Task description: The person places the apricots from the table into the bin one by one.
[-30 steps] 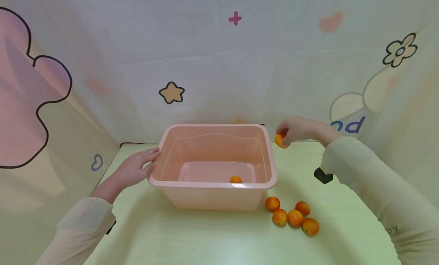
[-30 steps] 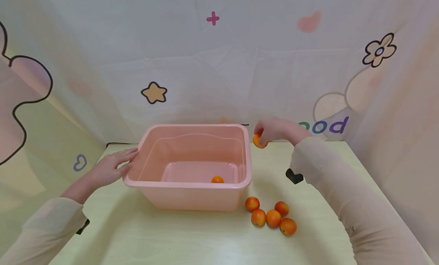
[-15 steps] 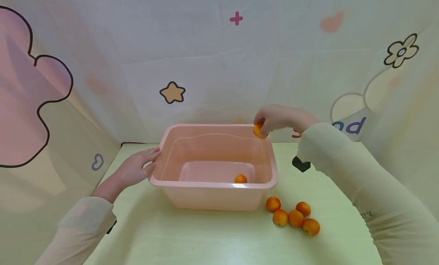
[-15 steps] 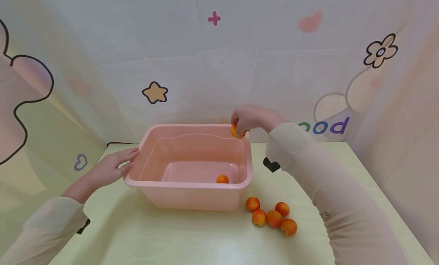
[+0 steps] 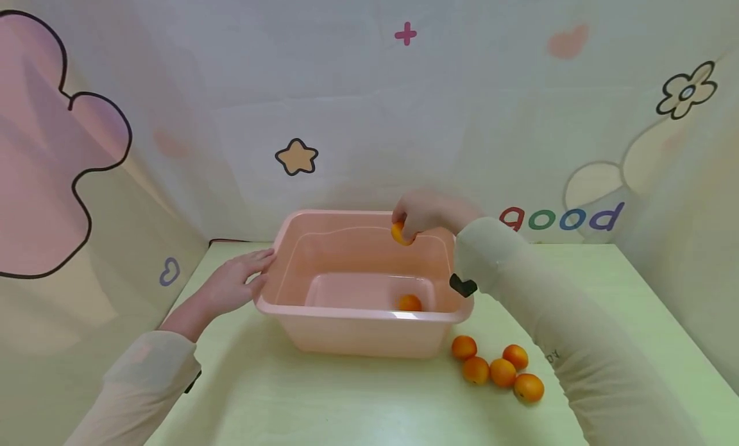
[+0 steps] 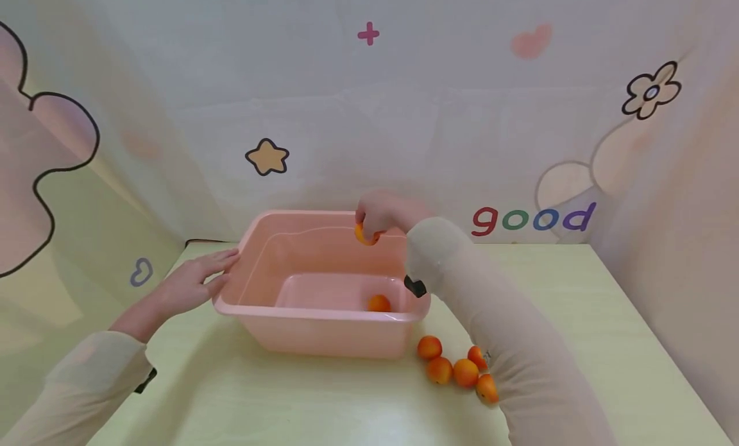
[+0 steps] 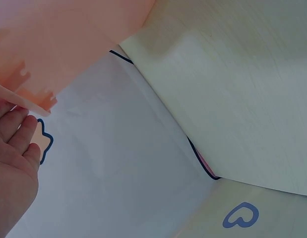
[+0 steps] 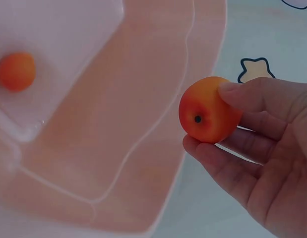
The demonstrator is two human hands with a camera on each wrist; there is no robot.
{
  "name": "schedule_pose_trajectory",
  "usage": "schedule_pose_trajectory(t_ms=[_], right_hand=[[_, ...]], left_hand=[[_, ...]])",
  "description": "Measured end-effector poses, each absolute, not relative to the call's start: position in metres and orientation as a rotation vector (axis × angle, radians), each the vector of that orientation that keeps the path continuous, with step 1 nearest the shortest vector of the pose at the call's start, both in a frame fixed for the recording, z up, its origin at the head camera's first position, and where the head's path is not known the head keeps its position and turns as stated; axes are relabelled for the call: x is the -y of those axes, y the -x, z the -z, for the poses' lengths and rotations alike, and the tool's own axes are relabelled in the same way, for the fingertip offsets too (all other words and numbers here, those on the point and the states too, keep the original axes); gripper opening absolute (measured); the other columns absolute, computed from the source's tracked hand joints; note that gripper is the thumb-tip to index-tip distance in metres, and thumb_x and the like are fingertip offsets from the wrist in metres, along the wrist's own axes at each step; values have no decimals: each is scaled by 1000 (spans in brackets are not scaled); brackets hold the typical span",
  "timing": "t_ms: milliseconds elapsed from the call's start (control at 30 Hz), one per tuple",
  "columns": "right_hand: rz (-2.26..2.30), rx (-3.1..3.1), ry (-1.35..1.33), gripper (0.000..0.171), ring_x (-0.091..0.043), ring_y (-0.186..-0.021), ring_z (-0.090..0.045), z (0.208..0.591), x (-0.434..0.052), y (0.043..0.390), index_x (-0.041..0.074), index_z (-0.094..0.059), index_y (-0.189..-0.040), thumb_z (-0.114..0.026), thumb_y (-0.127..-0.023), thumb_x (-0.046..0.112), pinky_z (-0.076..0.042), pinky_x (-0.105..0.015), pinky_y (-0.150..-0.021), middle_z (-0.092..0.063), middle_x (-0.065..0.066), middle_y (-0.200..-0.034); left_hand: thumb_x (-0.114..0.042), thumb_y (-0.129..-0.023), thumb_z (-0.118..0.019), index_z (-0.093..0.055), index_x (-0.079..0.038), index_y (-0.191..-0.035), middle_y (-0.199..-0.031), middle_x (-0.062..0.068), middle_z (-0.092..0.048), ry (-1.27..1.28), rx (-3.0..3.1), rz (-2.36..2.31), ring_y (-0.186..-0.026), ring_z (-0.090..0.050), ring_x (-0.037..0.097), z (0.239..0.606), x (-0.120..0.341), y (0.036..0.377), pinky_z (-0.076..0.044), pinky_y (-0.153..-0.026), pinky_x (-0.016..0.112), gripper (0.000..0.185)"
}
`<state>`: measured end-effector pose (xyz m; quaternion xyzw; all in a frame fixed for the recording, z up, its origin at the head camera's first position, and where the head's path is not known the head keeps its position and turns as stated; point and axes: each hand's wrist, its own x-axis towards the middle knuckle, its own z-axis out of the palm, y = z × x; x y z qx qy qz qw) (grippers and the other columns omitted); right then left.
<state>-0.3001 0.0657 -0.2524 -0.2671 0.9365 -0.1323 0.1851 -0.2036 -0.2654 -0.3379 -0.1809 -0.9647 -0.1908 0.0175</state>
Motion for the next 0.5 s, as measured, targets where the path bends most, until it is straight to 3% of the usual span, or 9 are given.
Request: schedule_pose_trajectory(t_ms=[133, 200, 500], right_hand=[[417, -2628, 723, 18, -18, -73, -44, 266, -57, 304, 14, -63, -82, -57, -71, 2, -37, -26, -61, -49, 0, -75], [427, -2604, 758, 13, -17, -63, -39, 273, -53, 305, 11, -61, -75, -55, -69, 1, -32, -25, -55, -43, 0, -66], [586, -2493, 649, 15, -16, -59, -29, 299, -46, 306, 10, -52, -70, -49, -66, -3, -24, -24, -48, -34, 1, -63]], left_hand=[[-15, -90, -47, -39, -2, -132, -139, 18, -36, 576, 2985, 584, -126, -33, 40, 338, 265, 203, -29, -98, 58, 45], [-15, -89, -47, -39, -1, -132, -138, 18, -36, 580, 2983, 580, -125, -33, 40, 337, 264, 202, -29, -98, 57, 45], [-15, -90, -48, -39, -2, -132, -139, 18, -35, 569, 2987, 583, -126, -32, 39, 335, 264, 200, -28, -99, 57, 45]])
